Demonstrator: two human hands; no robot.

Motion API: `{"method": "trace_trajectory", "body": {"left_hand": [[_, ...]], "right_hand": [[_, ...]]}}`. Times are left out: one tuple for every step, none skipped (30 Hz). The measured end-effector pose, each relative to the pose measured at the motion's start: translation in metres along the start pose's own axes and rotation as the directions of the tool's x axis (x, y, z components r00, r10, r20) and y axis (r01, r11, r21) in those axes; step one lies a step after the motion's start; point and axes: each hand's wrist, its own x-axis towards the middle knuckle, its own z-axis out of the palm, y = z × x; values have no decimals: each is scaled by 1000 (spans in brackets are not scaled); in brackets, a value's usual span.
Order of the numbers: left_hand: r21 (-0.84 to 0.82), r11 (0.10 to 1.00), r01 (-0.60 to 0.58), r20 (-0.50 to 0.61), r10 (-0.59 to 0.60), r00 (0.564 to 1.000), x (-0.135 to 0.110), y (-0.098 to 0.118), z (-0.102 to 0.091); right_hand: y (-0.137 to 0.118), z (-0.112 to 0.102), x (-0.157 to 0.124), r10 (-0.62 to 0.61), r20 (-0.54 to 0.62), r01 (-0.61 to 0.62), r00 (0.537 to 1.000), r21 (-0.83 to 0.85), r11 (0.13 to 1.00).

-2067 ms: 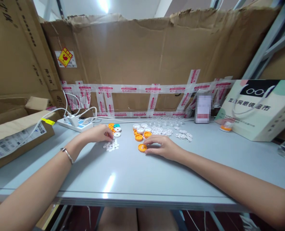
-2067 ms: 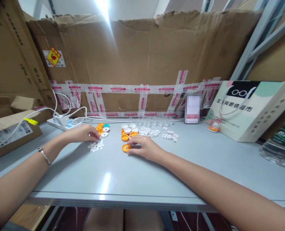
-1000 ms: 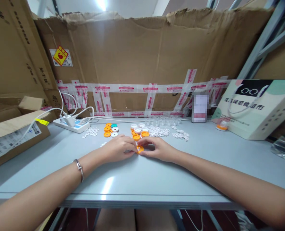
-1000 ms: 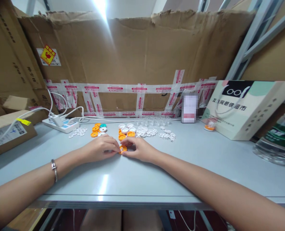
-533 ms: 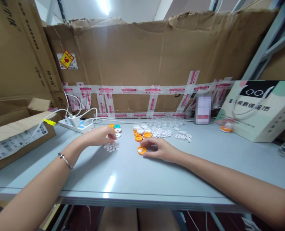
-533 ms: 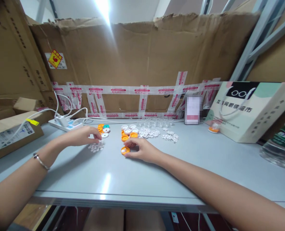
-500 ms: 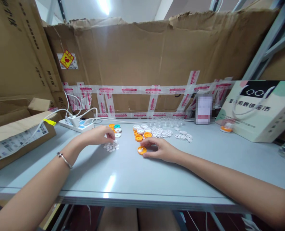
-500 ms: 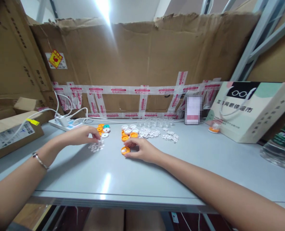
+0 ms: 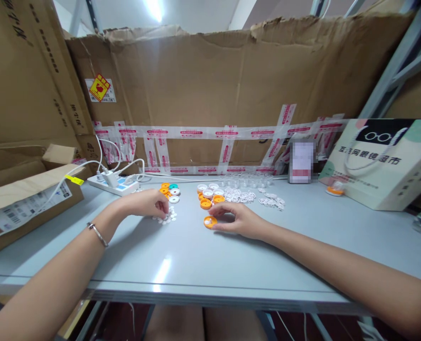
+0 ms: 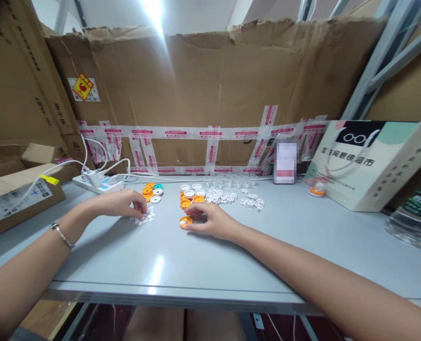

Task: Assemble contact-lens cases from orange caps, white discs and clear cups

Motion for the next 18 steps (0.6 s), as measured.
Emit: {"method": "trace_trajectory", "body": {"left_hand": [[2,1000,-1,1,1,1000,0,0,0],[6,1000,-4,1,4,1000,0,0,0],[12,1000,-9,-3,9,1000,0,0,0],[19,1000,-15,-11,15,1000,1,0,1],[24,999,-21,-25,22,999,1,-1,1],[27,999,-31,-45,32,998,1,-1,1],[26,999,-41,-75,43,996,2,0,2],[17,999,-52,-119,53,992,2,2,2],[-7,998,-69,-171,66,983,2,6,3],[-47,995,-92,-224,79,971,2,12,4],[-109,987,-119,-274,85,958,3,20,6],[-191,970,-151,-308,87,947,3,29,9],[-296,938,-178,-316,80,945,3,39,12],[-410,890,-198,-314,66,947,3,49,16],[-503,837,-215,-304,62,951,4,59,20],[-582,778,-238,-302,65,951,4,68,24],[-645,721,-253,-287,78,955,5,74,28],[-694,672,-260,-276,85,957,6,79,31]], "right_hand": [[-1,0,0,1,-4,-1,1000,5,1000],[-2,0,0,6,-11,-5,1000,13,1000],[-3,0,0,13,-19,-13,1000,21,1000],[-4,-1,0,22,-29,-22,999,29,999],[-5,-2,0,29,-43,-28,999,35,999],[-6,-2,0,29,-60,-26,998,40,999],[-8,-3,0,18,-79,-15,997,42,999],[-10,-4,-1,-4,-103,9,995,40,999],[-12,-5,-1,-41,-129,45,991,29,999],[-14,-6,-1,-87,-159,89,984,8,996],[-16,-6,-1,-139,-185,137,973,-23,990],[-19,-6,-2,-196,-208,187,958,-62,980],[-22,-5,-2,-260,-228,241,938,-107,965],[-24,-5,-3,-329,-239,299,913,-156,942],[-26,-4,-3,-397,-242,353,885,-206,913],[-28,-3,-4,-458,-235,400,857,-256,880],[-29,-3,-4,-508,-226,435,831,-304,847],[-30,-2,-5,-546,-215,460,810,-347,817]]}}
